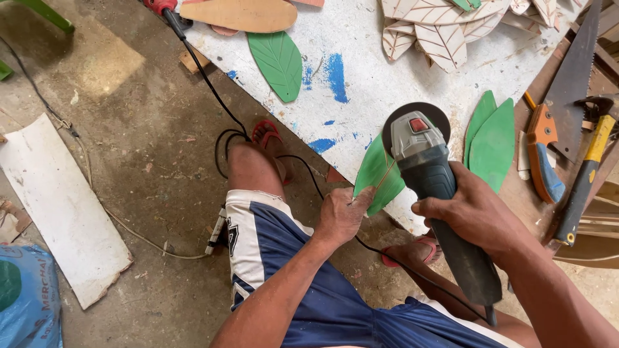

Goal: Sanding the edges of leaf-shaped wooden pieces using an angle grinder

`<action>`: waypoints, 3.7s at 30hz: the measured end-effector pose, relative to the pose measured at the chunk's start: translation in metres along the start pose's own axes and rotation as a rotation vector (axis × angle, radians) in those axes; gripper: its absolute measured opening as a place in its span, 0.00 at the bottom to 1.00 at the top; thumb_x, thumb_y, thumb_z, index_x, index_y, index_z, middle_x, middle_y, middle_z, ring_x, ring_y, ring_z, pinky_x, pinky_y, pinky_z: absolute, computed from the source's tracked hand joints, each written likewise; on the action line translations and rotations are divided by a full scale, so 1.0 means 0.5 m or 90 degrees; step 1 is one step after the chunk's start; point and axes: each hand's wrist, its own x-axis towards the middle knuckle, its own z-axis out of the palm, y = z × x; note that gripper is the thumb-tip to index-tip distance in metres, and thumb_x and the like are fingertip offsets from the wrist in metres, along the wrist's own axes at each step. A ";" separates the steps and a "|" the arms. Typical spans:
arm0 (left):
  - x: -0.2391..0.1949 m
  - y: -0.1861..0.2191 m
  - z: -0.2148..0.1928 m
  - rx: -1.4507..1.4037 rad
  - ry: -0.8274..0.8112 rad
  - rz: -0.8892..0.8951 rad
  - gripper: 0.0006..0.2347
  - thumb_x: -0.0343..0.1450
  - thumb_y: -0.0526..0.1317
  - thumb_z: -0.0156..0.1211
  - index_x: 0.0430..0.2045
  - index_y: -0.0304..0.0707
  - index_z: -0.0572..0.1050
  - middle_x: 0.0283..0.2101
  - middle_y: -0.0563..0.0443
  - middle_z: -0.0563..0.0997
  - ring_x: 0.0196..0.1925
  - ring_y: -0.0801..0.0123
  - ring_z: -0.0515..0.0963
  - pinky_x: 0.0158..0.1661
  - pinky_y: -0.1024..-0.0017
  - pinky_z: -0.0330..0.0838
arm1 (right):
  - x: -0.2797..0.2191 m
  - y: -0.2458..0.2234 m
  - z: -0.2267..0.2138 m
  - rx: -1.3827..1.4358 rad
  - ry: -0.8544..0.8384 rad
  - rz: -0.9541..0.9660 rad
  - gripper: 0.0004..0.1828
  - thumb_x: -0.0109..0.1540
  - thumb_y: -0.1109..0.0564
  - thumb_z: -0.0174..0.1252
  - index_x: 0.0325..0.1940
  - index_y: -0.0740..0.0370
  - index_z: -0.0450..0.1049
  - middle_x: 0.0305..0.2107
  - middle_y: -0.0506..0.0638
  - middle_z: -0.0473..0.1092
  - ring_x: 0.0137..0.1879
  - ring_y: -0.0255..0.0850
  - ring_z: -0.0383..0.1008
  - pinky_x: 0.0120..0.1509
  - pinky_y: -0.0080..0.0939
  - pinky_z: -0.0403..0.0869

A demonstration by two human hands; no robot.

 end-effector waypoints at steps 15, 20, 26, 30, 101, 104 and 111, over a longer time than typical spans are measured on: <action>-0.044 0.053 -0.009 -0.031 0.036 0.014 0.23 0.74 0.54 0.44 0.10 0.44 0.72 0.19 0.54 0.83 0.18 0.73 0.72 0.22 0.61 0.60 | -0.062 0.048 -0.008 -0.011 0.007 0.030 0.31 0.51 0.63 0.69 0.58 0.62 0.72 0.27 0.67 0.76 0.29 0.54 0.72 0.29 0.51 0.68; -0.034 0.049 0.006 -0.071 0.012 -0.021 0.22 0.75 0.55 0.46 0.13 0.43 0.71 0.23 0.50 0.84 0.18 0.72 0.71 0.22 0.62 0.59 | -0.072 0.075 0.006 0.003 -0.026 0.003 0.28 0.51 0.64 0.68 0.57 0.59 0.75 0.26 0.61 0.75 0.31 0.50 0.76 0.34 0.48 0.69; -0.021 0.027 0.020 -0.079 0.033 -0.002 0.22 0.75 0.55 0.48 0.13 0.42 0.72 0.21 0.49 0.84 0.19 0.72 0.75 0.22 0.61 0.60 | -0.066 0.070 0.010 -0.023 -0.039 -0.011 0.25 0.52 0.64 0.66 0.54 0.57 0.74 0.23 0.61 0.75 0.28 0.48 0.72 0.32 0.47 0.68; -0.014 0.018 0.022 -0.081 0.020 -0.011 0.22 0.74 0.55 0.48 0.11 0.43 0.71 0.21 0.50 0.84 0.18 0.74 0.71 0.22 0.61 0.58 | -0.055 0.074 0.011 -0.017 -0.031 0.014 0.25 0.53 0.64 0.66 0.55 0.59 0.74 0.23 0.63 0.76 0.27 0.49 0.72 0.32 0.48 0.69; -0.103 0.116 0.008 -0.135 -0.035 -0.075 0.18 0.75 0.50 0.52 0.17 0.41 0.77 0.15 0.51 0.77 0.16 0.69 0.75 0.21 0.71 0.69 | -0.057 -0.014 0.002 0.015 0.042 -0.081 0.31 0.49 0.61 0.71 0.56 0.62 0.73 0.26 0.63 0.75 0.30 0.54 0.78 0.33 0.52 0.74; -0.151 0.091 0.058 -0.143 -0.126 -0.058 0.22 0.79 0.53 0.47 0.24 0.39 0.82 0.18 0.53 0.81 0.17 0.73 0.79 0.17 0.76 0.70 | -0.103 0.004 -0.042 0.083 0.074 -0.019 0.27 0.53 0.67 0.66 0.57 0.65 0.72 0.30 0.68 0.75 0.31 0.58 0.74 0.35 0.55 0.71; -0.098 0.132 0.030 -0.083 -0.061 -0.144 0.19 0.71 0.56 0.62 0.15 0.45 0.72 0.18 0.49 0.83 0.15 0.77 0.77 0.18 0.74 0.68 | -0.122 0.174 -0.081 0.235 0.160 0.035 0.23 0.55 0.70 0.63 0.56 0.71 0.74 0.28 0.77 0.75 0.29 0.64 0.73 0.30 0.58 0.68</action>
